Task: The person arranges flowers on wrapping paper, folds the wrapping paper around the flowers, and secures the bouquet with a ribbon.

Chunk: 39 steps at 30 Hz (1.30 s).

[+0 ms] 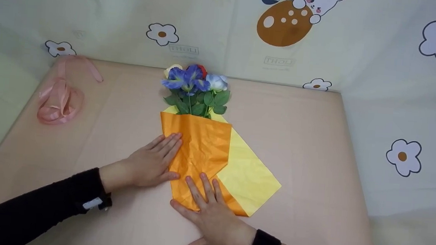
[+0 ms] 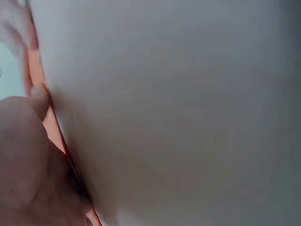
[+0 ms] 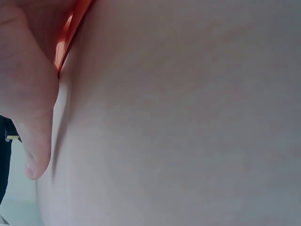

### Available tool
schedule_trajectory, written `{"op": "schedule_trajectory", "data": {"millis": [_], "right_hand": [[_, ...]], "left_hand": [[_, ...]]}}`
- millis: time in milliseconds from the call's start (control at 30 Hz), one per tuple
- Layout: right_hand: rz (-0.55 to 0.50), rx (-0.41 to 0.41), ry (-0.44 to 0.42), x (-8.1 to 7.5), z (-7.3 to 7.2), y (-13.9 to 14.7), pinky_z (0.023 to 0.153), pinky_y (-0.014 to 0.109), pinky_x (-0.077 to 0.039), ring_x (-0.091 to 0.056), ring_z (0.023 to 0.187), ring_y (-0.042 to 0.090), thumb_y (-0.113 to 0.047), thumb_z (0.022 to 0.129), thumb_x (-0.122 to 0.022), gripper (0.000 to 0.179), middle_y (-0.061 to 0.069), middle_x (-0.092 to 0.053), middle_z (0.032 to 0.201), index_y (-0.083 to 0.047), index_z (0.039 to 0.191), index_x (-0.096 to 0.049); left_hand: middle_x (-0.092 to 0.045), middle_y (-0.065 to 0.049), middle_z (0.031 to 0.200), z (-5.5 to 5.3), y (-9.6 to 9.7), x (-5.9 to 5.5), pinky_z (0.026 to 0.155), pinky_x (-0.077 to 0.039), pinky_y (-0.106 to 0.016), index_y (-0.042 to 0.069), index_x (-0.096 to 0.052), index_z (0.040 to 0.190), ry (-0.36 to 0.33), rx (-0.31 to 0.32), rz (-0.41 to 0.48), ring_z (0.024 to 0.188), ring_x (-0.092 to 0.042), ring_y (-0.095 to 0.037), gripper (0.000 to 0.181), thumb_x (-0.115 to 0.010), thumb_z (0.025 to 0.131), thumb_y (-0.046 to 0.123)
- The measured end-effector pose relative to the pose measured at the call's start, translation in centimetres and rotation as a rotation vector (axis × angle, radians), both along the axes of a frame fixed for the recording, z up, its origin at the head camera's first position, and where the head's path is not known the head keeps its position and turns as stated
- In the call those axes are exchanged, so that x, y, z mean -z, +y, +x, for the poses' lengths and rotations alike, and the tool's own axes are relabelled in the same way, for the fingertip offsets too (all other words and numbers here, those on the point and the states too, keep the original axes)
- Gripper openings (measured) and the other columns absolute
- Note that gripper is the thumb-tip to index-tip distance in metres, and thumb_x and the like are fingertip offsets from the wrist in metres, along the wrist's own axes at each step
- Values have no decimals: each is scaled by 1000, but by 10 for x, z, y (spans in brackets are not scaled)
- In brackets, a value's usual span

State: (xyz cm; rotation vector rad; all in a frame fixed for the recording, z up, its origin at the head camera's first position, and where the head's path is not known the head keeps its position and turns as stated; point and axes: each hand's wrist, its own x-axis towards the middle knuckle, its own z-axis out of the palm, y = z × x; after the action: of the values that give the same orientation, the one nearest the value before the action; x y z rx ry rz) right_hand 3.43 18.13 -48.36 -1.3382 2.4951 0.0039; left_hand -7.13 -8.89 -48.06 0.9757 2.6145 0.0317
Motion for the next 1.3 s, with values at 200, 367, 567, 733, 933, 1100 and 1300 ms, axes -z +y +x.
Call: {"op": "schedule_trajectory", "data": {"millis": [200, 367, 567, 733, 933, 1100, 1300], "right_hand": [[-45, -13, 24, 3, 0, 1, 120, 80, -22, -5, 159, 64, -93, 82, -57, 118, 29, 3, 179, -36, 177, -15], [-55, -24, 60, 3, 0, 1, 120, 79, -24, -8, 158, 64, -93, 80, -60, 121, 31, 1, 178, -35, 177, -17], [-13, -9, -11, 1, -2, -1, 123, 79, -20, 0, 161, 62, -95, 79, -57, 122, 27, 10, 180, -38, 177, -11], [16, -19, 20, 3, -1, -2, 123, 78, -20, 0, 161, 61, -97, 79, -53, 123, 28, 10, 180, -38, 177, -8], [-19, -56, 164, 5, 8, 2, 125, 75, -22, -10, 159, 62, -97, 83, -45, 123, 35, -4, 177, -26, 178, -14], [-30, -49, 150, 4, 10, 4, 123, 74, -28, -12, 158, 63, -97, 84, -44, 123, 36, -4, 177, -24, 178, -14], [-53, -66, 205, 7, 8, 6, 127, 63, 20, -9, 159, 63, -98, 81, -48, 127, 38, -7, 175, -22, 177, -18]], "left_hand": [[6, -20, 182, -44, -25, 0, 135, 0, -51, -2, 0, 173, -12, -126, -29, 169, 1, -34, 90, -27, 116, 62], [9, -21, 181, -59, -33, -3, 135, 3, -52, -3, 3, 172, -47, -150, -36, 169, 4, -35, 90, -28, 116, 61], [10, -22, 181, -58, -35, -5, 135, 2, -52, -4, 3, 172, -60, -154, -26, 169, 5, -36, 90, -30, 117, 59], [12, -20, 181, -58, -34, -5, 135, 3, -52, -2, 5, 172, -78, -172, -32, 169, 7, -35, 91, -28, 116, 61], [15, -19, 181, -57, -32, -3, 135, 3, -52, -1, 7, 172, -95, -170, -48, 169, 8, -34, 91, -26, 116, 63], [17, -17, 181, -59, -30, -4, 135, 4, -52, 1, 9, 173, -106, -177, -49, 169, 10, -33, 92, -25, 115, 64], [17, -17, 181, -60, -32, -4, 135, 2, -54, 2, 8, 173, -111, -164, 5, 169, 9, -33, 91, -28, 115, 63]]}}
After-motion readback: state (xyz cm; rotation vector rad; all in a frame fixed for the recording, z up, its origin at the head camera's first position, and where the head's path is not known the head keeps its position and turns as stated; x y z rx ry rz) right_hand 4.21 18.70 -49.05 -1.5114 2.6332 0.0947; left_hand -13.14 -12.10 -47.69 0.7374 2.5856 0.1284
